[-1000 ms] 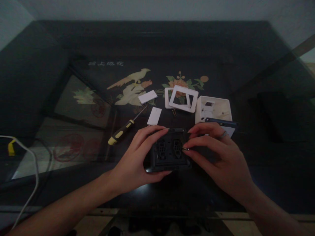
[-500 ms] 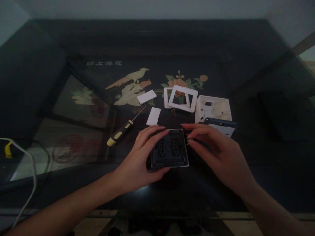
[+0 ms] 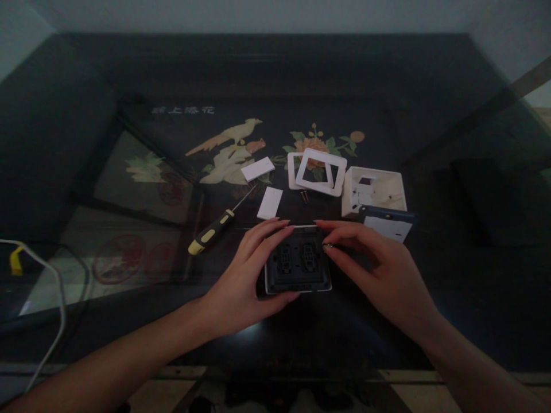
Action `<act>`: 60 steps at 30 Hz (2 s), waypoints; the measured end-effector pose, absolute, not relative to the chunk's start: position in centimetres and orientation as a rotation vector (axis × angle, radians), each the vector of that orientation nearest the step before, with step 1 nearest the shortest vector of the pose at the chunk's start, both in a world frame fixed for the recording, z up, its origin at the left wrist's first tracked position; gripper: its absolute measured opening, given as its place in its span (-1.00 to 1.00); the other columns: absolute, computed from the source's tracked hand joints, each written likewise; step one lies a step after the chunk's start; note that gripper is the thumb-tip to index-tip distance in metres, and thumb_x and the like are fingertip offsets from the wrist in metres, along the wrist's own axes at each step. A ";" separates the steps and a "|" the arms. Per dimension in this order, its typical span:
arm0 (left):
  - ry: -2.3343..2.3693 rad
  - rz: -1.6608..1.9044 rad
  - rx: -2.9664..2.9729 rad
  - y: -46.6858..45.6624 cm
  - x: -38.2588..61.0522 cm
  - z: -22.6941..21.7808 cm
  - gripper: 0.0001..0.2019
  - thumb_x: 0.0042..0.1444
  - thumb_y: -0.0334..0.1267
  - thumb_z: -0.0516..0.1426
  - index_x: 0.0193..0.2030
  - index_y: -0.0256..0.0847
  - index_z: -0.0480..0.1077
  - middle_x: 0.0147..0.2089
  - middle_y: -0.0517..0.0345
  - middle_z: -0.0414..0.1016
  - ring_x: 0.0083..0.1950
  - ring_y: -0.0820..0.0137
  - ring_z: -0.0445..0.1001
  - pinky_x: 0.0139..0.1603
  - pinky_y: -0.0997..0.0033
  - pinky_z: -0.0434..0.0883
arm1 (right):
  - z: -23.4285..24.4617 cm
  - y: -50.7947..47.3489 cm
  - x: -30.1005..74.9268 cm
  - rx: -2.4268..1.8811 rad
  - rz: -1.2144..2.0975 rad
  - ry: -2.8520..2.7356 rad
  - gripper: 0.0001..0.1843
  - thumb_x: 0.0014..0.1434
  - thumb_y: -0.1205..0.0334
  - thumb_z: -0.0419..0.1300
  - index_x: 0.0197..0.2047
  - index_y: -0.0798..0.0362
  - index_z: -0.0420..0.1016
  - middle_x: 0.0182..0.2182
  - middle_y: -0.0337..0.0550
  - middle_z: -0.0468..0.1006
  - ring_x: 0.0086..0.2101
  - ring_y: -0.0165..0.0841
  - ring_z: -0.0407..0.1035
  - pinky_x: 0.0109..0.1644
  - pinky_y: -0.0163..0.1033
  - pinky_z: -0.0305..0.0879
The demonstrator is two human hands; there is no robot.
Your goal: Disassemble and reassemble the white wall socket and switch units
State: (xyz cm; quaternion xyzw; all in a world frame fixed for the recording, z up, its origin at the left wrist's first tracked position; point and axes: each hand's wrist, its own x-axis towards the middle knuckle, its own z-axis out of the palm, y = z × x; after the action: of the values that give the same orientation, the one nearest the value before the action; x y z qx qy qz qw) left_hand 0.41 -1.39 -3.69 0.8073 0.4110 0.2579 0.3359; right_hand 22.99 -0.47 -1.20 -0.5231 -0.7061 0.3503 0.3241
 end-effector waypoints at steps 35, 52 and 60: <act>1.046 0.690 2.071 -1.1 0.2 -3.8 -0.23 0.05 -0.24 0.28 0.35 -0.02 0.02 0.33 -0.07 0.12 0.35 0.07 0.16 0.36 -0.07 0.20 | -0.5 -0.6 23.2 -1.290 0.687 -1.962 -0.83 0.14 0.42 0.26 -0.27 -0.05 0.60 -0.30 -0.22 0.69 -0.29 -0.31 0.59 -0.20 -0.19 0.56; 1.049 0.726 2.117 -1.3 0.1 -4.3 -0.27 0.07 -0.20 0.26 0.35 -0.03 0.05 0.34 -0.06 0.12 0.36 0.07 0.14 0.36 -0.07 0.19 | -1.5 -0.5 23.1 -1.159 0.457 -2.085 -0.87 0.17 0.46 0.24 -0.30 0.05 0.55 -0.25 -0.07 0.63 -0.24 -0.33 0.53 -0.16 -0.18 0.51; 1.038 0.710 2.121 -1.2 0.2 -4.1 -0.27 0.08 -0.23 0.25 0.34 -0.02 0.02 0.33 -0.07 0.11 0.35 0.06 0.13 0.36 -0.09 0.18 | -1.5 -0.5 23.0 -1.095 0.325 -2.185 -0.85 0.18 0.48 0.23 -0.25 0.07 0.58 -0.23 -0.01 0.62 -0.25 -0.30 0.50 -0.21 -0.13 0.51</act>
State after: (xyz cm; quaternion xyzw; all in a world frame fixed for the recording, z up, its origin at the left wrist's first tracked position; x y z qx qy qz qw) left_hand 0.20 -1.23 -4.06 0.8115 0.3973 0.2715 0.3315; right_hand 22.96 -0.52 -1.51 -0.4191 -0.8360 0.1242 0.3318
